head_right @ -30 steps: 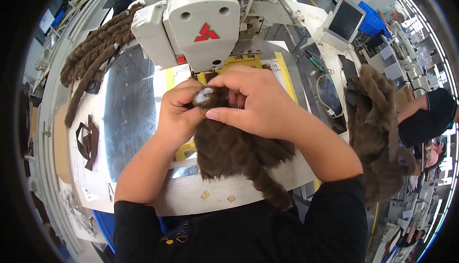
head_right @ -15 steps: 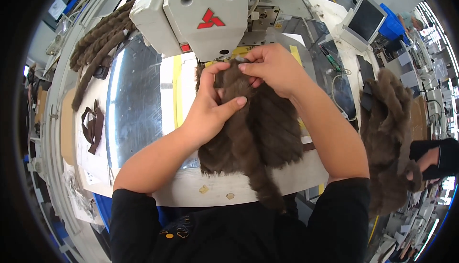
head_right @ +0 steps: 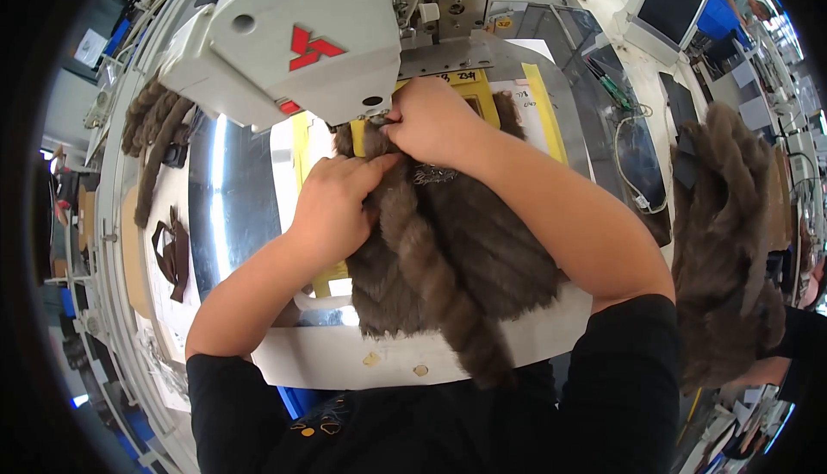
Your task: The recorder uses an industrial sewing machine to assemble and sew components of fur-textured bags.
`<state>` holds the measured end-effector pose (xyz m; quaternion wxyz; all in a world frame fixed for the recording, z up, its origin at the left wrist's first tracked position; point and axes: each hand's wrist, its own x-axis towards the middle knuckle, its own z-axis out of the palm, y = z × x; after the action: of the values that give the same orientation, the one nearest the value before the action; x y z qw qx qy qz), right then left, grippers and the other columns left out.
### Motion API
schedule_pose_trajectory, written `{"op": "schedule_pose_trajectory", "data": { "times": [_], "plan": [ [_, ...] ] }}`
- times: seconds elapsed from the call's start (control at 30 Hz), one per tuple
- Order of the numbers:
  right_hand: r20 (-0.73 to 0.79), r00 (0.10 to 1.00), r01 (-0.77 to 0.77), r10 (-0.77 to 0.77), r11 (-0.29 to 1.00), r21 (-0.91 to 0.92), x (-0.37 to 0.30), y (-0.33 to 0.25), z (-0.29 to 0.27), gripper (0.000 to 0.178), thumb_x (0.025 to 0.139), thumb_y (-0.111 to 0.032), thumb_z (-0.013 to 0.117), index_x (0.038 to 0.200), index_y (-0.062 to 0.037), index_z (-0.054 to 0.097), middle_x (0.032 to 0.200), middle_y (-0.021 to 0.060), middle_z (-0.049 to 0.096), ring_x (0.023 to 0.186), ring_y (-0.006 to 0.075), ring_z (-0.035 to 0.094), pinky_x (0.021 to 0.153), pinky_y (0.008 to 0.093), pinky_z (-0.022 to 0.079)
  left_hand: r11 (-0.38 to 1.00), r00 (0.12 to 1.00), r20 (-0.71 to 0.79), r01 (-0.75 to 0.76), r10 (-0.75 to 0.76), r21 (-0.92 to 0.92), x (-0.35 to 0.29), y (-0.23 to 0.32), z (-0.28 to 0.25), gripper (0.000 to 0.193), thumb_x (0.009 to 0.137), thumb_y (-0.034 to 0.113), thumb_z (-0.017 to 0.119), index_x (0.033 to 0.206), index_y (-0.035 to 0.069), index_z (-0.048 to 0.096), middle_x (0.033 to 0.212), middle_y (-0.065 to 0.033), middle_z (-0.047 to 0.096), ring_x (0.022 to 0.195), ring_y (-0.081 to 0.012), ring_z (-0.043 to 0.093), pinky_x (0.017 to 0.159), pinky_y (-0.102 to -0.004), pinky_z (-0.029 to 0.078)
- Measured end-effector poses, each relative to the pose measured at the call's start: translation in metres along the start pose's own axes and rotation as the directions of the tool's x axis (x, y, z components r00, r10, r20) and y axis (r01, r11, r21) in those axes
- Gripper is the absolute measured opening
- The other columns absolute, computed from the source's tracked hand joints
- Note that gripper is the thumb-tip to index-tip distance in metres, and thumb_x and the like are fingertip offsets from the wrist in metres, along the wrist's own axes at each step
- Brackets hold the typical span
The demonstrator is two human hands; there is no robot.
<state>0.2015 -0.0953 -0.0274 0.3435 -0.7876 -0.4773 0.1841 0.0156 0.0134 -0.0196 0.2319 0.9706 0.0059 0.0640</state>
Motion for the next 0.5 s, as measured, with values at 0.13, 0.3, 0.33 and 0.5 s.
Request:
{"op": "schedule_pose_trajectory", "data": {
  "times": [0.13, 0.3, 0.33, 0.5],
  "plan": [
    [-0.093, 0.995, 0.020, -0.028, 0.997, -0.080, -0.004, -0.009, 0.006, 0.020, 0.076, -0.015, 0.077, 0.079, 0.0031, 0.069, 0.079, 0.0222, 0.069, 0.085, 0.0433, 0.067, 0.075, 0.0459, 0.054, 0.960, 0.969, -0.171, -0.135, 0.180, 0.246, 0.003, -0.004, 0.005, 0.063, 0.065, -0.001, 0.068, 0.128, 0.006, 0.067, 0.123, -0.0084, 0.067, 0.096, -0.0293, 0.061, 0.080, -0.0404, 0.048],
    [-0.160, 0.981, 0.083, -0.110, 0.982, -0.167, 0.006, 0.011, -0.001, 0.026, 0.072, -0.020, 0.082, 0.074, 0.0016, 0.067, 0.076, 0.0196, 0.069, 0.081, 0.0401, 0.069, 0.073, 0.0454, 0.054, 0.921, 0.967, -0.118, -0.171, 0.225, 0.350, 0.010, -0.006, 0.001, 0.051, 0.074, 0.003, 0.062, 0.125, 0.003, 0.068, 0.122, -0.0079, 0.069, 0.093, -0.0254, 0.062, 0.078, -0.0374, 0.048],
    [-0.157, 0.983, 0.075, -0.096, 0.988, -0.137, 0.007, 0.014, -0.003, 0.028, 0.071, -0.021, 0.084, 0.073, 0.0010, 0.067, 0.075, 0.0185, 0.069, 0.079, 0.0388, 0.069, 0.073, 0.0452, 0.054, 0.905, 0.968, -0.096, -0.176, 0.230, 0.388, 0.012, -0.005, 0.001, 0.048, 0.077, 0.004, 0.060, 0.124, 0.002, 0.068, 0.122, -0.0077, 0.070, 0.092, -0.0239, 0.063, 0.077, -0.0363, 0.048],
    [-0.105, 0.991, 0.074, -0.083, 0.993, -0.090, 0.016, 0.012, -0.009, 0.026, 0.069, -0.022, 0.085, 0.079, -0.0016, 0.072, 0.076, 0.0161, 0.071, 0.080, 0.0361, 0.070, 0.075, 0.0437, 0.055, 0.904, 0.959, -0.166, -0.147, 0.230, 0.403, 0.017, -0.010, 0.007, 0.043, 0.080, 0.007, 0.060, 0.121, 0.003, 0.070, 0.121, -0.0074, 0.072, 0.087, -0.0219, 0.063, 0.074, -0.0349, 0.047]
  ]
}}
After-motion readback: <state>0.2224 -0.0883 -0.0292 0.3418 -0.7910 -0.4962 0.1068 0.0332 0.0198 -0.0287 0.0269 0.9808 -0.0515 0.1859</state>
